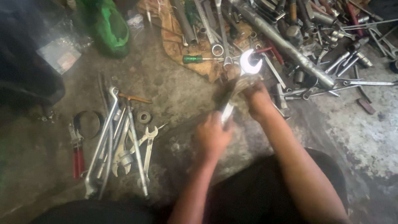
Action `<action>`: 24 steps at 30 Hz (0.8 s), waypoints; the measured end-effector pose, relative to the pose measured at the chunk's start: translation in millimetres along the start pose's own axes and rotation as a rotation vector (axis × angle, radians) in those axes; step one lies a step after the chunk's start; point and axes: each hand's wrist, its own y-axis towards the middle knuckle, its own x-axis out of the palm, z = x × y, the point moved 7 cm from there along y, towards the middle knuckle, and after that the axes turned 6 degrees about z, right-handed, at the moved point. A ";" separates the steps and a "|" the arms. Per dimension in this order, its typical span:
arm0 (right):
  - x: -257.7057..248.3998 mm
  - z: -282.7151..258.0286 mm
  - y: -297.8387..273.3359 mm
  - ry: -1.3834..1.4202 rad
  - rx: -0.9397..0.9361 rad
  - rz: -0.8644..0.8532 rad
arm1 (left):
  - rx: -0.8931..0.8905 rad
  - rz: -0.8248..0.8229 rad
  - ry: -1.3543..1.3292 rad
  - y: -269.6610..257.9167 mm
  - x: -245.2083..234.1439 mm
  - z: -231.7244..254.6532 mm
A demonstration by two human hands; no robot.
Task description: The person cleans a variety of wrenches and mechanical parts by hand using a cloth.
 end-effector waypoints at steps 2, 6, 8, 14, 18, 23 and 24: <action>4.2 -6.0 -9.1 0.084 0.007 -0.052 | 0.036 0.030 -0.003 -2.7 3.0 3.9; 8.7 7.4 -10.1 0.214 -0.005 0.071 | 0.030 0.003 0.050 -10.2 9.5 1.0; 8.6 20.3 -7.6 0.143 0.101 0.021 | 0.012 0.022 0.051 -12.2 6.6 -1.0; 15.0 51.6 -30.9 -0.284 0.240 -0.116 | -0.238 -0.119 0.087 -5.0 1.8 -20.5; 20.2 40.7 -31.2 -0.468 0.108 -0.115 | -0.291 -0.259 0.049 5.1 3.7 -26.6; -3.0 21.6 1.7 -0.052 0.087 0.064 | -0.320 -0.431 0.157 -4.2 20.5 -8.0; -11.2 22.6 5.6 0.145 0.073 0.102 | -0.282 -0.381 0.133 -5.3 21.0 -0.8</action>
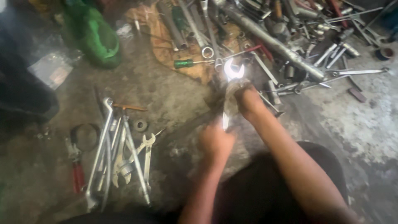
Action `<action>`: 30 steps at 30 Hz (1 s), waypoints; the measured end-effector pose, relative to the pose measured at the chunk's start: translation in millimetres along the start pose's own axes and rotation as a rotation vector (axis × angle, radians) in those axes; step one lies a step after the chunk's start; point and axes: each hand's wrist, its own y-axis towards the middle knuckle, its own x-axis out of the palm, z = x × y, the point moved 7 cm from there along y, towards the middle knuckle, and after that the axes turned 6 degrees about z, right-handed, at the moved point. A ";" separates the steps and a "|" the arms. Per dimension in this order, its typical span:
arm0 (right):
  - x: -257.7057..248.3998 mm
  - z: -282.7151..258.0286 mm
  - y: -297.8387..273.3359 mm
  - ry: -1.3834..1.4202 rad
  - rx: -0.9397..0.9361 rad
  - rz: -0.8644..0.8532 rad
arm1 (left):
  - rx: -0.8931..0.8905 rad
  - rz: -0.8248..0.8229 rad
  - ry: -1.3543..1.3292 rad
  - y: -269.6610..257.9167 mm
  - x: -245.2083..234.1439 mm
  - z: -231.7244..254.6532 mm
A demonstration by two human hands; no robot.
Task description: The person cleans a variety of wrenches and mechanical parts by hand using a cloth.
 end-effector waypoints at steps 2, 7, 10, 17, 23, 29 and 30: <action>-16.6 13.8 2.4 -0.053 -0.055 0.077 | 0.045 0.042 -0.034 -7.0 3.1 6.5; -26.8 12.8 18.9 -0.230 -0.313 0.294 | 0.074 0.102 -0.076 -11.2 1.4 19.5; -10.1 14.0 6.3 -0.123 -0.166 0.174 | 0.099 0.131 -0.219 -21.7 1.3 17.4; 34.8 -23.7 -41.1 -0.497 -0.124 -0.296 | 0.063 0.111 -0.240 -4.6 18.8 -5.6; -0.2 39.0 -16.0 -0.600 0.007 -0.161 | -0.008 0.072 -0.133 -2.2 44.5 -36.0; -21.9 38.3 2.4 -1.135 -0.217 -0.210 | -0.146 -0.142 -0.313 29.0 27.7 -61.9; -15.6 39.5 -1.9 -1.173 -0.224 -0.283 | -0.288 -0.201 -0.309 29.0 26.5 -72.8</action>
